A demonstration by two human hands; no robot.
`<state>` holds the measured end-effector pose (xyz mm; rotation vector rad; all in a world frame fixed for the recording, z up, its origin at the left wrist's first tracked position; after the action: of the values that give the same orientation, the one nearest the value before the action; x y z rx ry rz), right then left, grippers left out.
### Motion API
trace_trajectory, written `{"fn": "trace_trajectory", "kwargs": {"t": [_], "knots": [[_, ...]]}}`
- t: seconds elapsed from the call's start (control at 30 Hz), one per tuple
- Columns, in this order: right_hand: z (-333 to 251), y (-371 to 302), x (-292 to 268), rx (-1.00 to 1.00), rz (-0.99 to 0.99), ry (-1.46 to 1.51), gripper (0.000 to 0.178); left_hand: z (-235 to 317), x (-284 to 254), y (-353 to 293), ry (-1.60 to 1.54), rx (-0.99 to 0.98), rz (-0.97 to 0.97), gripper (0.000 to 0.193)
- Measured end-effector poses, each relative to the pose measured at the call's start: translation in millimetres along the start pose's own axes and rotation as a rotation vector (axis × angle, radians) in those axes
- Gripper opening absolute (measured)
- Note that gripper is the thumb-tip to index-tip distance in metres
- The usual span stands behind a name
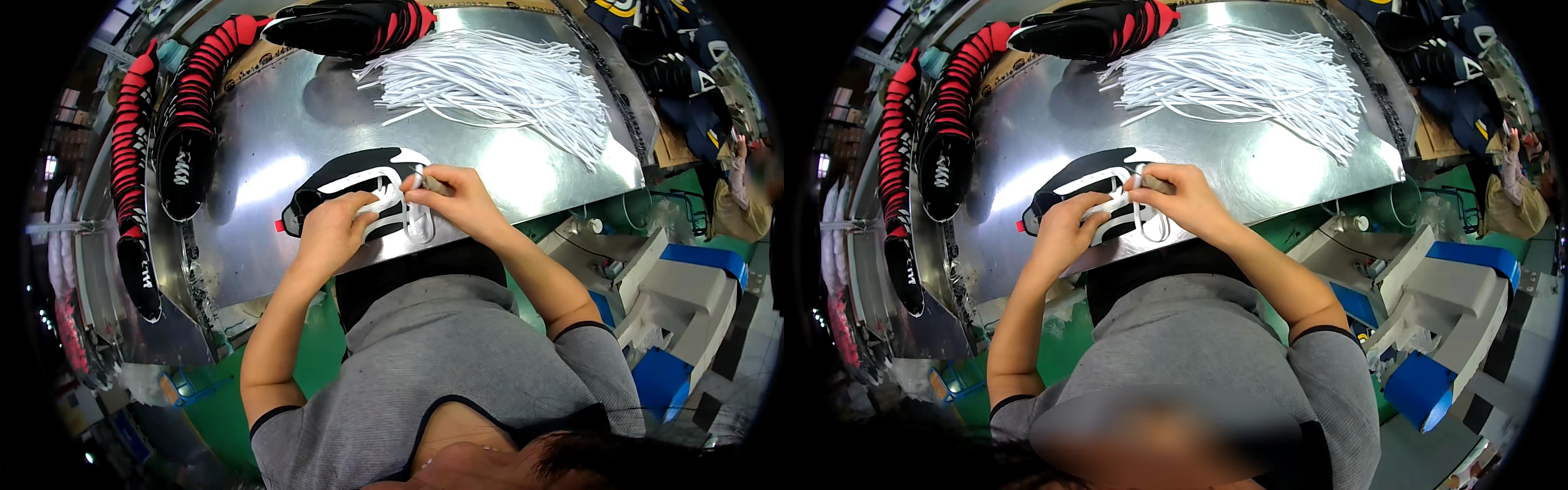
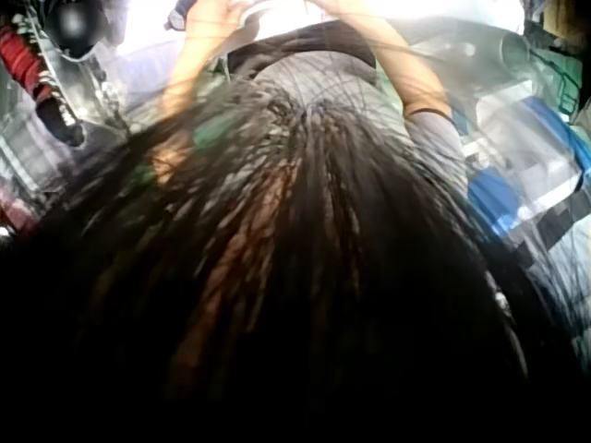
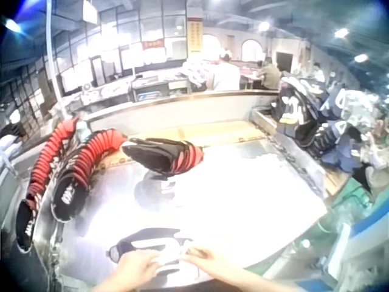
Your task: The person laces a black and white shoe component by hand, pulling white laces through eyelets and organizing a pile of laces on the workstation.
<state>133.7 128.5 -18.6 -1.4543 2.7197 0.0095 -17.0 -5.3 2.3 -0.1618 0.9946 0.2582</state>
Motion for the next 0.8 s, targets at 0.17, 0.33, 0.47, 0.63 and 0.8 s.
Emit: {"fn": "trace_trajectory", "kwargs": {"t": [0.17, 0.33, 0.47, 0.63, 0.8], "knots": [[9, 25, 18, -0.144, 0.086, -0.092, 0.015, 17, -11, 7, 0.048, 0.022, 0.021, 0.023], [17, 31, 22, -0.202, 0.149, -0.112, 0.012, 19, 1, 23, 0.099, -0.038, -0.058, 0.02], [25, 29, 20, -0.2, 0.175, -0.07, 0.029, 3, 10, 26, 0.004, -0.107, 0.004, 0.018], [22, -6, 9, -0.031, 0.011, -0.077, 0.022, 0, 12, 28, -0.108, -0.148, 0.041, 0.015], [26, -15, 13, 0.021, -0.013, -0.076, 0.019, 1, 11, 28, -0.074, -0.113, 0.059, 0.018]]}}
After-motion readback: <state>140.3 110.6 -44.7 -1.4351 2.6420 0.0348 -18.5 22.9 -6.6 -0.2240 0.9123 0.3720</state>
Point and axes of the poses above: each hand's wrist, its own y-axis towards the middle knuckle, its own x-axis out of the palm, z = x × y, the point moved 4 cm from there along y, towards the middle knuckle, and after that the axes turned 1 degree about y, right-handed, at the moved point
